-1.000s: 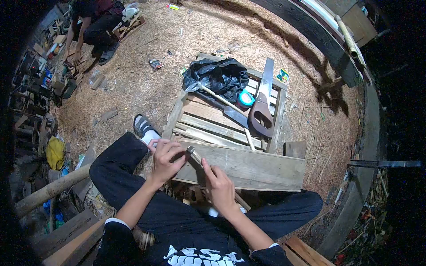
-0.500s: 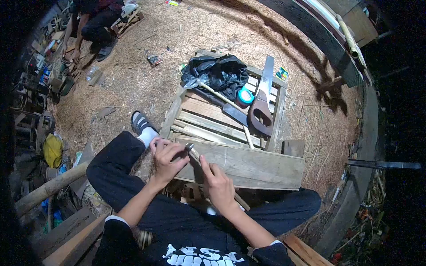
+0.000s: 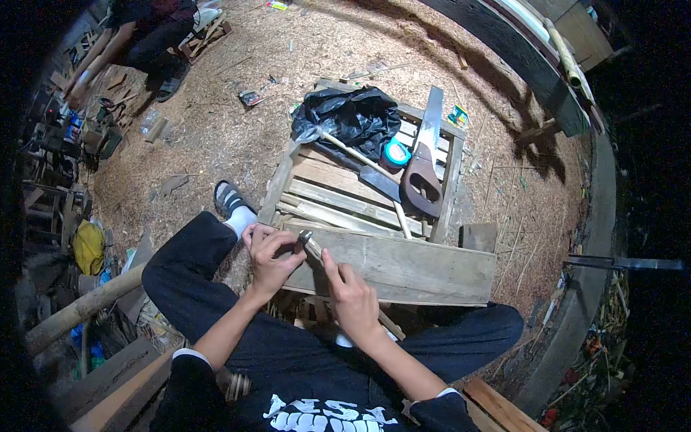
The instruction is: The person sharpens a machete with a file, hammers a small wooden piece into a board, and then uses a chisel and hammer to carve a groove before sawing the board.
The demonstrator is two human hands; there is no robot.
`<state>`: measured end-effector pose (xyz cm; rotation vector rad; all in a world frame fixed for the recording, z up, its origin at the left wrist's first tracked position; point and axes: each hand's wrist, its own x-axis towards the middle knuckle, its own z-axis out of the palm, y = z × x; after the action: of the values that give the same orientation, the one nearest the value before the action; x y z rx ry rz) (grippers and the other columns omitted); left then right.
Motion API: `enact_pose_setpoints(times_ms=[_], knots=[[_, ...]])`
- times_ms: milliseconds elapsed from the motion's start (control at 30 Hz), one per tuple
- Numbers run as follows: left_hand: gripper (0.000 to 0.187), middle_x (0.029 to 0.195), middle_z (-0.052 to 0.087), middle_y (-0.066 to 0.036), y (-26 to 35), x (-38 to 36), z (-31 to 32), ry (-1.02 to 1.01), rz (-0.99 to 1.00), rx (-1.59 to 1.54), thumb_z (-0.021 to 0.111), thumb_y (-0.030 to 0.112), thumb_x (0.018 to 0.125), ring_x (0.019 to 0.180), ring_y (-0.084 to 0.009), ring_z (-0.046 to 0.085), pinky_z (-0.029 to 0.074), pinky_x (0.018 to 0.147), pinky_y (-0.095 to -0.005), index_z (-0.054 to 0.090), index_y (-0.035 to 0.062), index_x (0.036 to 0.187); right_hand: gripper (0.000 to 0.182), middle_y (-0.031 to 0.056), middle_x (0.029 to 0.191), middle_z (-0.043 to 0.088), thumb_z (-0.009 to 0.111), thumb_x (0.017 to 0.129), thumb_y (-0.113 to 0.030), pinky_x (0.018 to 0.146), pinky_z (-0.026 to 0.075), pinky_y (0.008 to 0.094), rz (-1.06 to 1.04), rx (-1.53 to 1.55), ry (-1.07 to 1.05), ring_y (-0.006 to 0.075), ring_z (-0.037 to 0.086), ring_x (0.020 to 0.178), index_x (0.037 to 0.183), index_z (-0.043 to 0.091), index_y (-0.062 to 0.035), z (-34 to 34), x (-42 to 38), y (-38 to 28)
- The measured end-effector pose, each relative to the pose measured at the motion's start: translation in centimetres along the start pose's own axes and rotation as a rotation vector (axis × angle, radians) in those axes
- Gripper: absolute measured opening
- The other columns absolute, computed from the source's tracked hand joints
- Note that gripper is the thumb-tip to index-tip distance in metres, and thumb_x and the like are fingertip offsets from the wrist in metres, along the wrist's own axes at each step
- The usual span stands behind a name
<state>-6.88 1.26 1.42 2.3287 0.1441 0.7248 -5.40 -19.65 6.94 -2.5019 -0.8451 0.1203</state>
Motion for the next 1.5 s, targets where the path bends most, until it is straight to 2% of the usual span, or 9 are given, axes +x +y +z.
enact_pose_setpoints(times_ms=[133, 233, 333, 733, 933, 1100, 1233, 1300, 1500], knots=[[0.028, 0.099, 0.076, 0.005, -0.3, -0.3, -1.0, -0.05, 0.019, 0.07, 0.089, 0.019, 0.067, 0.104, -0.0225, 0.059, 0.033, 0.103, -0.0483, 0.077, 0.0151, 0.091, 0.075, 0.0124, 0.101, 0.065, 0.064, 0.085, 0.005, 0.065, 0.056, 0.0462, 0.006, 0.047, 0.013, 0.0349, 0.07, 0.081, 0.156, 0.052, -0.0157, 0.2, 0.0, 0.5], [0.036, 0.137, 0.067, -0.004, -0.8, -0.7, -2.0, -0.174, -0.089, -0.023, 0.09, 0.018, 0.07, 0.13, -0.0294, 0.046, 0.029, 0.113, -0.0499, 0.08, 0.0154, 0.104, 0.067, 0.0133, 0.1, 0.066, 0.066, 0.091, 0.003, 0.066, 0.055, 0.0466, 0.012, 0.09, 0.027, 0.0364, 0.069, 0.079, 0.154, 0.055, -0.0162, 0.1, -0.1, 0.7], [0.046, 0.169, 0.036, -0.016, -1.6, -0.5, -2.7, -0.316, -0.065, -0.034, 0.085, 0.022, 0.077, 0.148, -0.0398, 0.03, 0.02, 0.122, -0.05, 0.078, 0.0171, 0.122, 0.07, 0.0127, 0.1, 0.066, 0.066, 0.089, 0.003, 0.067, 0.056, 0.0472, 0.018, 0.114, 0.028, 0.0365, 0.069, 0.079, 0.155, 0.054, -0.0183, 0.3, -0.1, 0.7], [0.041, 0.174, 0.028, -0.008, -2.9, 2.5, -3.2, -0.49, 0.041, 0.011, 0.081, 0.045, 0.086, 0.159, -0.038, 0.018, 0.002, 0.123, -0.0645, 0.079, 0.0348, 0.125, 0.064, 0.0165, 0.095, 0.065, 0.065, 0.098, -0.005, 0.069, 0.055, 0.0492, 0.102, 0.149, -0.103, 0.0383, 0.069, 0.077, 0.158, 0.051, -0.0217, -0.9, -0.2, 1.1], [0.038, 0.172, 0.036, -0.004, -2.9, 2.6, -3.4, -0.538, 0.062, 0.065, 0.079, 0.045, 0.088, 0.161, -0.0378, 0.016, -0.004, 0.121, -0.0715, 0.079, 0.0322, 0.124, 0.059, 0.0215, 0.099, 0.063, 0.063, 0.099, -0.004, 0.071, 0.053, 0.0494, 0.114, 0.268, 0.091, 0.0431, 0.067, 0.083, 0.156, 0.048, -0.0058, -0.9, -1.7, -0.3], [0.034, 0.165, 0.047, 0.003, -3.1, 2.8, -3.4, -0.597, 0.069, 0.087, 0.076, 0.044, 0.091, 0.16, -0.0357, 0.022, -0.006, 0.119, -0.0744, 0.078, 0.0315, 0.122, 0.061, 0.0228, 0.104, 0.062, 0.063, 0.097, 0.001, 0.07, 0.053, 0.0498, 0.036, 0.307, 0.05, 0.0423, 0.067, 0.083, 0.156, 0.048, -0.0054, 0.2, -2.2, -0.9], [0.032, 0.16, 0.052, 0.005, -3.3, 2.5, -3.3, -0.591, 0.038, 0.033, 0.075, 0.043, 0.092, 0.159, -0.0337, 0.024, -0.008, 0.118, -0.076, 0.078, 0.0327, 0.122, 0.064, 0.0214, 0.104, 0.061, 0.063, 0.095, 0.005, 0.069, 0.053, 0.0483, 0.041, 0.275, 0.329, 0.0424, 0.065, 0.081, 0.157, 0.046, -0.004, 1.4, -3.3, -1.4], [0.032, 0.159, 0.053, 0.005, -3.2, 2.6, -3.1, -0.584, 0.055, 0.036, 0.075, 0.045, 0.093, 0.158, -0.0326, 0.025, -0.008, 0.118, -0.0766, 0.077, 0.0344, 0.123, 0.06, 0.0266, 0.108, 0.062, 0.06, 0.095, 0.01, 0.078, 0.053, 0.0444, 0.121, 0.276, -0.027, 0.0427, 0.064, 0.089, 0.153, 0.045, 0.0054, 1.1, -3.3, -1.2], [0.036, 0.157, 0.055, 0.005, -2.7, 3.0, -3.6, -0.602, 0.007, 0.002, 0.076, 0.048, 0.09, 0.159, -0.0353, 0.024, -0.011, 0.117, -0.0765, 0.079, 0.0314, 0.122, 0.07, 0.0216, 0.103, 0.06, 0.062, 0.093, 0.007, 0.067, 0.053, 0.0472, 0.013, 0.243, 0.372, 0.0417, 0.066, 0.079, 0.159, 0.043, -0.0033, 1.9, -3.6, -1.9]])
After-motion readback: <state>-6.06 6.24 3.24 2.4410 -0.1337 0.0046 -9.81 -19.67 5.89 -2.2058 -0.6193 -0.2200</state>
